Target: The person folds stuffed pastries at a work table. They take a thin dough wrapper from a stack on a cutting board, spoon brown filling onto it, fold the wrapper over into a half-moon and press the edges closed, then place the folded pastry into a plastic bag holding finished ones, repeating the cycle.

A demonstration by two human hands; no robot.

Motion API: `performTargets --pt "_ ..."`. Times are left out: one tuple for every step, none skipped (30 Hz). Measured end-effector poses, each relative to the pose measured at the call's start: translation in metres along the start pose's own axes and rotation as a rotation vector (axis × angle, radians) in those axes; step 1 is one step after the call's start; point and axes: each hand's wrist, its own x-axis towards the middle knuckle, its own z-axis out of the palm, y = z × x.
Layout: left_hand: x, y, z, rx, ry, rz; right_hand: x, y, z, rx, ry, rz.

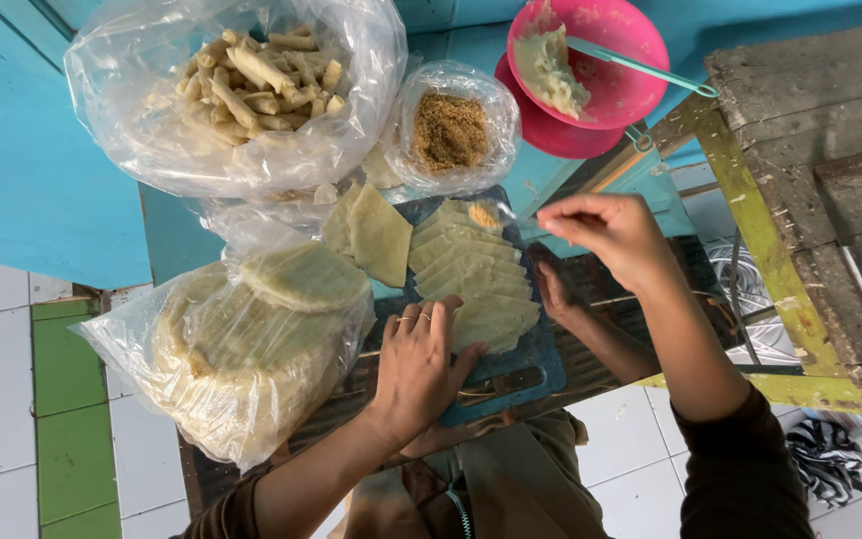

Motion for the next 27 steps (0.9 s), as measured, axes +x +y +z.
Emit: performTargets --pt "0.000 0.000 0.000 0.008 -0.021 -0.007 -0.017 0.003 0.001 0.008 -0.009 0.022" --pt "0.000 0.000 0.001 0.007 -0.016 -0.012 -0.033 0.006 0.003 0.010 -0.019 0.050" --pt "0.000 0.000 0.001 0.004 -0.012 -0.016 -0.048 0.008 0.004 0.012 -0.028 0.077" --pt "0.000 0.000 0.001 0.002 -0.007 -0.020 -0.060 0.010 0.007 0.014 -0.036 0.104" --pt "0.000 0.001 0.002 -0.002 0.016 -0.013 -0.071 0.011 0.009 -0.011 -0.045 0.121" --pt "0.000 0.001 0.002 -0.006 0.041 -0.005 -0.080 0.012 0.012 -0.037 -0.055 0.137" --pt "0.000 0.002 0.003 -0.010 0.066 0.002 -0.088 0.012 0.015 -0.063 -0.065 0.152" --pt "0.001 0.002 0.004 -0.002 0.066 0.005 -0.093 0.013 0.020 -0.083 -0.050 0.135" --pt "0.002 0.002 0.004 0.007 0.066 0.007 -0.098 0.012 0.024 -0.103 -0.036 0.117" --pt "0.002 0.002 0.005 0.016 0.066 0.009 -0.102 0.011 0.029 -0.122 -0.022 0.100" --pt "0.003 0.002 0.005 0.027 0.076 0.020 -0.105 0.010 0.032 -0.155 -0.009 0.025" --pt "0.003 0.001 0.005 0.039 0.087 0.032 -0.107 0.008 0.036 -0.189 0.004 -0.050" --pt "0.004 0.001 0.006 0.051 0.098 0.043 -0.109 0.007 0.039 -0.223 0.016 -0.125" --pt "0.004 0.001 0.006 0.054 0.091 0.040 -0.110 0.004 0.042 -0.263 0.041 -0.177" --pt "0.005 0.001 0.006 0.057 0.085 0.035 -0.112 0.002 0.045 -0.302 0.064 -0.229" --pt "0.005 0.000 0.006 0.060 0.079 0.030 -0.113 0.000 0.047 -0.341 0.088 -0.280" --pt "0.005 0.000 0.006 0.061 0.084 0.031 -0.113 -0.001 0.049 -0.386 0.105 -0.334" --pt "0.005 0.000 0.007 0.061 0.088 0.031 -0.114 -0.002 0.052 -0.430 0.123 -0.386" --pt "0.005 0.000 0.007 0.060 0.092 0.031 -0.115 -0.003 0.053 -0.476 0.141 -0.438" --pt "0.006 0.001 0.007 0.064 0.090 0.033 -0.115 -0.003 0.055 -0.511 0.150 -0.477" --pt "0.006 0.001 0.007 0.067 0.088 0.034 -0.116 -0.004 0.057 -0.548 0.160 -0.516" --pt "0.006 0.001 0.006 0.071 0.087 0.035 -0.117 -0.003 0.058 -0.584 0.169 -0.556" --pt "0.006 0.001 0.006 0.066 0.089 0.036 -0.118 -0.003 0.058 -0.610 0.163 -0.571" --pt "0.006 0.001 0.006 0.061 0.092 0.036 -0.119 -0.003 0.057 -0.636 0.156 -0.587" --pt "0.005 0.001 0.006 0.056 0.094 0.036 -0.121 -0.003 0.057 -0.662 0.149 -0.602" --pt "0.005 0.001 0.006 0.054 0.091 0.033 -0.122 -0.003 0.056 -0.665 0.151 -0.612" --pt "0.004 0.000 0.006 0.052 0.088 0.032 -0.124 -0.003 0.055 -0.669 0.153 -0.622"
